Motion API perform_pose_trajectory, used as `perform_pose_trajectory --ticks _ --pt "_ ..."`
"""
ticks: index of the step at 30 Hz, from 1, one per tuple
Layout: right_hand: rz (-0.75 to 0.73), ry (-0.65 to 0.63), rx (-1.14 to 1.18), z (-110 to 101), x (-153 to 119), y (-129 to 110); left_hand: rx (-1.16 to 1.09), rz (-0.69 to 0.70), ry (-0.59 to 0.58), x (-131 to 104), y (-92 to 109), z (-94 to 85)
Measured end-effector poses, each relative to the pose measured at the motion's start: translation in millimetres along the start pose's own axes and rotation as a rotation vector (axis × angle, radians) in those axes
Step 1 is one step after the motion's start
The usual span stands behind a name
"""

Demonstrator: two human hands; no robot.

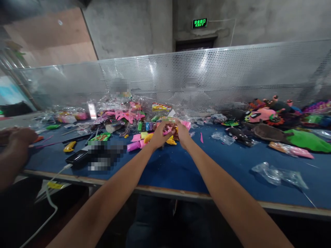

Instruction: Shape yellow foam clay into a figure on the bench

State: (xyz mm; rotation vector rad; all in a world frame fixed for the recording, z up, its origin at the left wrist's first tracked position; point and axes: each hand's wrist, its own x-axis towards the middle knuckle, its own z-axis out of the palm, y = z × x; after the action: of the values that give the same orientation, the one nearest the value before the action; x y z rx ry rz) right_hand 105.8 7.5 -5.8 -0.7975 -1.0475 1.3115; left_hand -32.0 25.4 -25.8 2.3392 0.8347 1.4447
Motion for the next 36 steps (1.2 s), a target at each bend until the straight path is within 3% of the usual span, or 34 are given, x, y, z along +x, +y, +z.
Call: perform_pose_trajectory --ticks 6,12,15,19,22,25,28,31,36 --pt "-0.037 -0.252 0.039 3.1 -4.1 2.0 0.133 0.097 -0.062 5.1 -3.1 -10.0" --pt "-0.014 -0.383 -0.067 1.0 -8.4 -0.3 0.254 0.083 -0.045 4.3 0.8 -12.0" --pt "-0.059 -0.258 -0.149 -2.3 -1.7 7.3 0.061 -0.057 0.08 6.6 -1.0 -8.4" --pt "-0.309 -0.085 -0.428 -9.0 8.8 17.4 -0.329 -0.231 0.163 12.2 -8.7 -6.7" --pt "-0.563 -0.021 -0.641 -14.8 13.1 18.3 -0.505 -0.357 0.135 12.8 -11.0 -7.1" --pt "-0.733 -0.046 -0.787 -20.7 15.7 14.1 -0.679 -0.509 0.004 10.4 -6.6 -7.5" --pt "-0.778 -0.126 -0.84 -24.5 15.7 7.4 -0.79 -0.598 -0.103 8.6 0.3 -9.3" --pt "-0.789 -0.108 -0.849 -24.6 12.1 1.3 -0.788 -0.581 -0.135 9.6 3.5 -12.6" --pt "-0.783 -0.05 -0.916 -22.6 7.0 0.0 -0.663 -0.577 0.014 12.3 2.1 -16.5"
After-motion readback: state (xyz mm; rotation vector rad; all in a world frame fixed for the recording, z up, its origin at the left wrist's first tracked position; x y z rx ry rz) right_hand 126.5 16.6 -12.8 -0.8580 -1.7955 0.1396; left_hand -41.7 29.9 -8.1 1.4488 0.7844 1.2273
